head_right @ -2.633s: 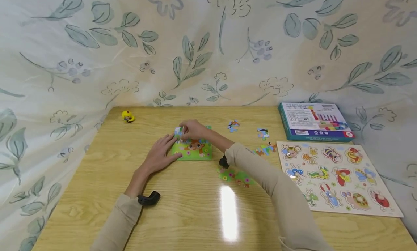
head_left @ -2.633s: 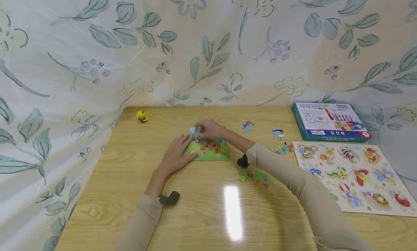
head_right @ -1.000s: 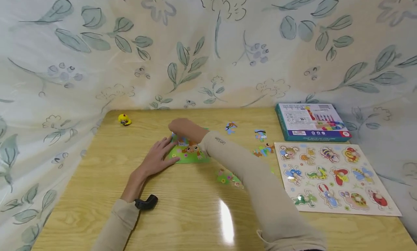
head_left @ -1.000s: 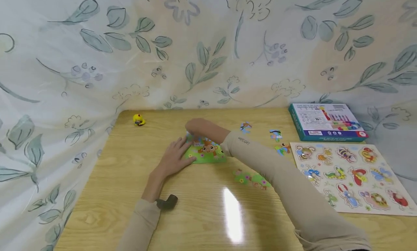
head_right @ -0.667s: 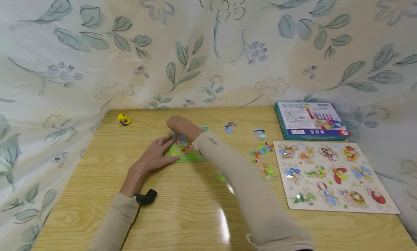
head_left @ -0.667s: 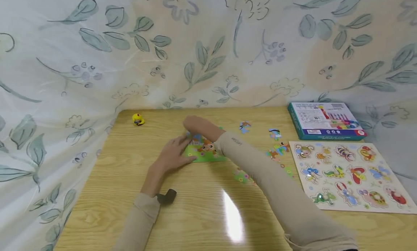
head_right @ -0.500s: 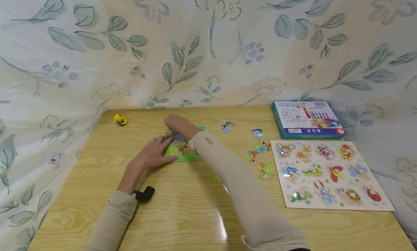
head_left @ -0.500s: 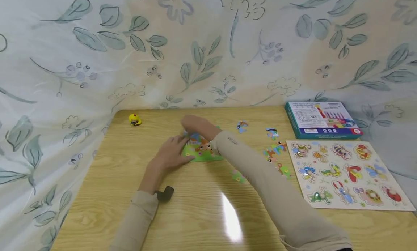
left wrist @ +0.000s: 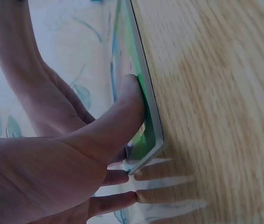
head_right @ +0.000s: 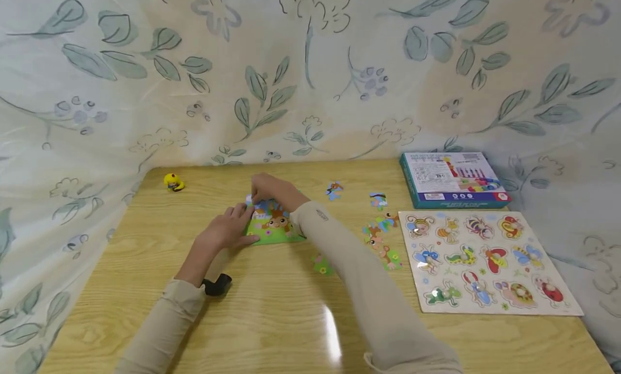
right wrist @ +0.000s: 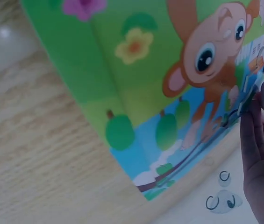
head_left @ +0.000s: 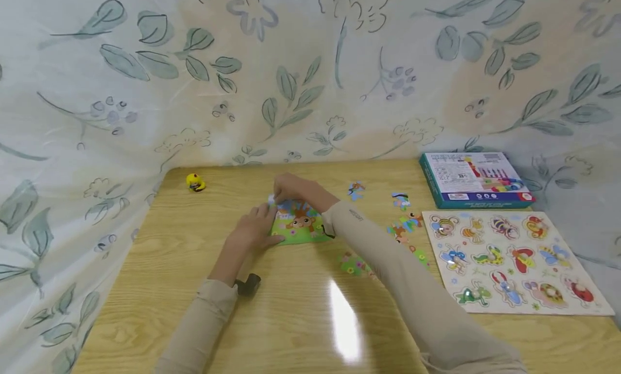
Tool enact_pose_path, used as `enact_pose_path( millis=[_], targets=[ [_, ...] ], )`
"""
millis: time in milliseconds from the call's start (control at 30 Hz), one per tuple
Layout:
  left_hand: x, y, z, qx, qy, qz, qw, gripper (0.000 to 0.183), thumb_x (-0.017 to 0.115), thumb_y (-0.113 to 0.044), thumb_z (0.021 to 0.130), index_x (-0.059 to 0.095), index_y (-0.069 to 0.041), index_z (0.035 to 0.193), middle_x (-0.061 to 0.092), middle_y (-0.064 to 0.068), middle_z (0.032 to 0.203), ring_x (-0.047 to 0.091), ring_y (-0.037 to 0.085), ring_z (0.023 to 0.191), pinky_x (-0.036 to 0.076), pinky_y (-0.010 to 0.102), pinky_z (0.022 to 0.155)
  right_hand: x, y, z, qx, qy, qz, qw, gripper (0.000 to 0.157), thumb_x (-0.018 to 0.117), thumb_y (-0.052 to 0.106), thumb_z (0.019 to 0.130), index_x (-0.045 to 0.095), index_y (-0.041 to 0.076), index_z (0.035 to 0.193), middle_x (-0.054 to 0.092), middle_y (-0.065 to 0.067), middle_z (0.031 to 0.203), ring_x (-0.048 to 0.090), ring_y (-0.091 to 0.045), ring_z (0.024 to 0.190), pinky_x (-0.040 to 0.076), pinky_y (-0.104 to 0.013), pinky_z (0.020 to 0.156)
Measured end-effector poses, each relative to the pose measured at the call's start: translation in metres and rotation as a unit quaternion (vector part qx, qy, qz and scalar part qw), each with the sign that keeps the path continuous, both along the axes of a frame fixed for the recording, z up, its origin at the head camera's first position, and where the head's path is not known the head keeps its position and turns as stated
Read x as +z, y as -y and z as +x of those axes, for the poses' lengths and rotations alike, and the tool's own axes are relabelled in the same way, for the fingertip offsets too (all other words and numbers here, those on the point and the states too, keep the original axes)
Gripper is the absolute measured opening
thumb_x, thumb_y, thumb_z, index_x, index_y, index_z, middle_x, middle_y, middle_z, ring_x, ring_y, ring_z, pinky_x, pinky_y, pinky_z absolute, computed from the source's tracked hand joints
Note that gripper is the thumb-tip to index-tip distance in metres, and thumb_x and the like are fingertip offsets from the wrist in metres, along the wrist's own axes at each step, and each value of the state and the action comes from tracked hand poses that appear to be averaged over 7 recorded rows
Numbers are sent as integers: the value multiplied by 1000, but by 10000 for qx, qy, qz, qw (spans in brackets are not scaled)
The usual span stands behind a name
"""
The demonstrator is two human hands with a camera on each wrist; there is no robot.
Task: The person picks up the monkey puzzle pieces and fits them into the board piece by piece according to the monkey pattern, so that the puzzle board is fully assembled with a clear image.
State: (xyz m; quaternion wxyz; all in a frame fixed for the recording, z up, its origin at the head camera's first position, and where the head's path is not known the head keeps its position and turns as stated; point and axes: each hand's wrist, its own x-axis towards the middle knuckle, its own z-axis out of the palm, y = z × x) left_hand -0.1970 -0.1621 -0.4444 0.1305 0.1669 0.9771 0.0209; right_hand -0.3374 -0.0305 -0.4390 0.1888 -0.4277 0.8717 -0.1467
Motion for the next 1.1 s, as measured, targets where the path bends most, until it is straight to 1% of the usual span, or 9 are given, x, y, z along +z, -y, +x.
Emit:
enact_pose_path(
  millis=[167, 367, 500, 567, 600, 767, 867, 967, 1100],
  targets=[
    [1, -3, 1, 125, 16, -9, 9999, 90, 61, -56, 88, 25, -3, 152, 33, 23, 150, 43, 41, 130, 50, 52, 97, 0, -2, 3, -159, -22, -62, 9999, 26, 70, 18, 89, 74, 1, 69, 56, 6, 58, 36, -1, 46, 31, -10, 48],
    [6, -7, 3, 185, -28, -108, 9998, 90, 65, -55, 85, 31, 1, 147, 41, 22, 142, 50, 38, 119, 53, 49, 90, -2, -6, 7, -269, -99, -373, 9989, 25, 64, 14, 93, 75, -2, 78, 56, 4, 64, 42, -3, 55, 35, -11, 53],
    [7, -10, -1, 183, -65, -293, 9994, 89, 66, -55, 85, 34, 2, 145, 42, 22, 138, 51, 36, 114, 54, 47, 87, -6, -14, 8, -472, -177, -658, 9966, 23, 57, 17, 98, 75, 2, 95, 69, -4, 88, 60, -12, 79, 51, -18, 74],
    [5, -10, -3, 144, -51, -328, 9993, 89, 66, -56, 84, 35, 3, 144, 43, 22, 138, 51, 36, 114, 54, 47, 88, -6, -21, 12, -481, -115, -731, 9961, 25, 52, 18, 101, 72, 3, 107, 71, -8, 104, 65, -17, 95, 53, -23, 88],
    [4, -10, -4, 120, -35, -336, 9994, 90, 66, -57, 84, 35, 3, 144, 42, 23, 139, 51, 36, 115, 54, 48, 89, -12, -26, 9, -354, -112, -926, 9950, 29, 49, 24, 102, 71, 6, 107, 72, -6, 106, 65, -16, 97, 53, -23, 89],
    [-4, -6, -9, 4, -150, -39, 9999, 92, 68, -59, 81, 37, 3, 141, 41, 23, 141, 48, 38, 123, 50, 51, 99, -2, -71, 24, -135, -161, -988, 9949, 34, 43, 23, 104, 65, 2, 120, 69, -11, 118, 66, -21, 110, 53, -30, 99],
    [-11, 0, -14, -62, -299, 446, 9985, 96, 70, -59, 80, 35, 2, 144, 36, 21, 147, 40, 38, 135, 41, 54, 110, 10, -111, 35, -481, -298, -695, 9960, 32, 46, 15, 103, 61, -3, 125, 64, -18, 126, 60, -31, 120, 50, -41, 104],
    [-17, 8, -18, -153, -377, 918, 9949, 102, 73, -60, 76, 33, 1, 146, 29, 19, 154, 31, 36, 143, 31, 53, 118, 11, -151, 39, -784, -464, -542, 9944, 32, 51, 14, 100, 60, -5, 125, 60, -22, 130, 55, -38, 124, 46, -49, 107],
    [-25, 14, -20, -195, -377, 1288, 9908, 108, 76, -64, 70, 34, 0, 146, 27, 17, 157, 31, 35, 145, 27, 49, 121, 7, -190, 49, -864, -803, -545, 9915, 32, 58, 11, 95, 60, -8, 121, 56, -30, 131, 49, -47, 127, 42, -58, 107]
  ],
)
